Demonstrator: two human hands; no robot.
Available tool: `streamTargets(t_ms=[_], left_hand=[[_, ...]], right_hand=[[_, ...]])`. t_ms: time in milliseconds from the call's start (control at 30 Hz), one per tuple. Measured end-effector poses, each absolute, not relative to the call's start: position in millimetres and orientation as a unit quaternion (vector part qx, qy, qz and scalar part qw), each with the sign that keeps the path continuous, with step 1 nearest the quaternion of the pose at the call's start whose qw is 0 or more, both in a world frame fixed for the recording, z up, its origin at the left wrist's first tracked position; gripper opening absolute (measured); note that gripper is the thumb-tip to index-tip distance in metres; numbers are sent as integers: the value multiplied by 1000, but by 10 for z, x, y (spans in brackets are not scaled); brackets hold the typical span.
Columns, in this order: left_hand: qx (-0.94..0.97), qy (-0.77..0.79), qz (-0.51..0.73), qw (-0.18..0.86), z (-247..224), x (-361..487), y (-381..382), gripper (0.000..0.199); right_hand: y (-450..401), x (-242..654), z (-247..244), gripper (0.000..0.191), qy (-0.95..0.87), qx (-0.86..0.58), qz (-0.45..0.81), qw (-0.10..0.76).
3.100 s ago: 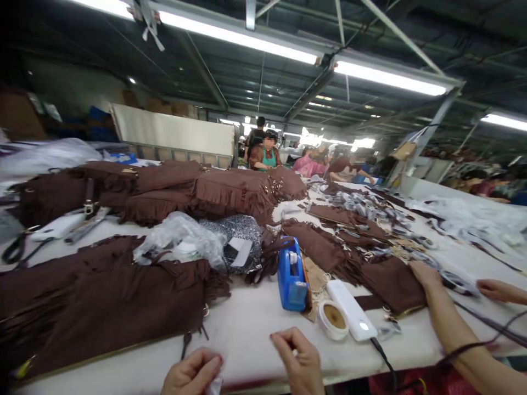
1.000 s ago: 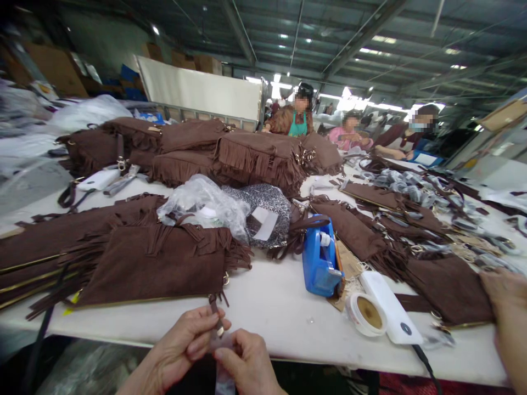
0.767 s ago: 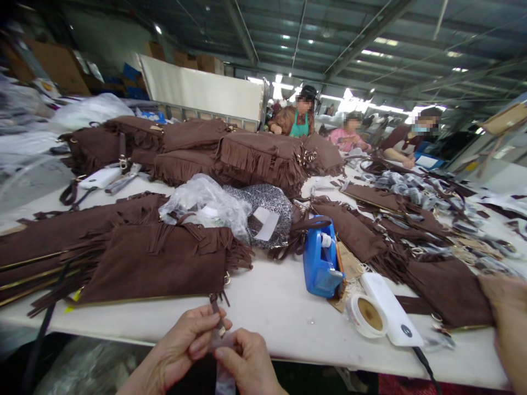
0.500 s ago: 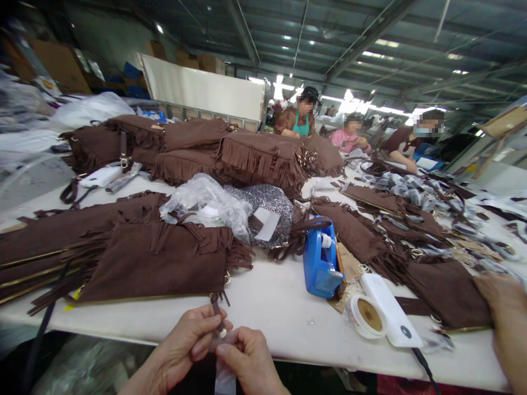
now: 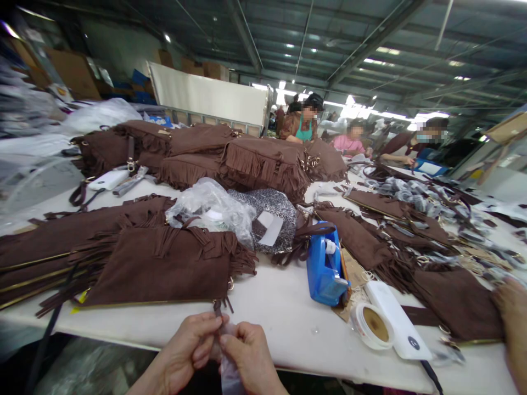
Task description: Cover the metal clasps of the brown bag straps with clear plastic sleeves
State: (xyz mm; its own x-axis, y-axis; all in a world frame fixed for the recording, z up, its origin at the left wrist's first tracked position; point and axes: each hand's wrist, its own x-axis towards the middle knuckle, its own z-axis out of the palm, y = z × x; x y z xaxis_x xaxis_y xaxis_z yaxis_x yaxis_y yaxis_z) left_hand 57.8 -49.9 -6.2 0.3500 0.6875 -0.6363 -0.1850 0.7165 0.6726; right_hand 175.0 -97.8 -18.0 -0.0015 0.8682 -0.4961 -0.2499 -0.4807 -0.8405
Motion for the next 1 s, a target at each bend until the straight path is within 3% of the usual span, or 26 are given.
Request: streamTargets(t_ms=[200, 400, 633, 1000], left_hand=[[174, 539, 327, 756, -4, 620, -308, 40], [162, 548, 366, 735, -34, 673, -316, 45], [190, 534, 288, 772, 48, 682, -418, 67], [262, 562, 279, 733, 23, 712, -479, 55]], right_hand=[[-1072, 1836, 1, 34, -255, -541, 698, 394], [-1123, 1803, -108, 41, -228, -536, 707, 402], [-990, 1668, -187, 43, -258, -539, 676, 431], [-927, 1597, -174, 46, -249, -576, 637, 448]])
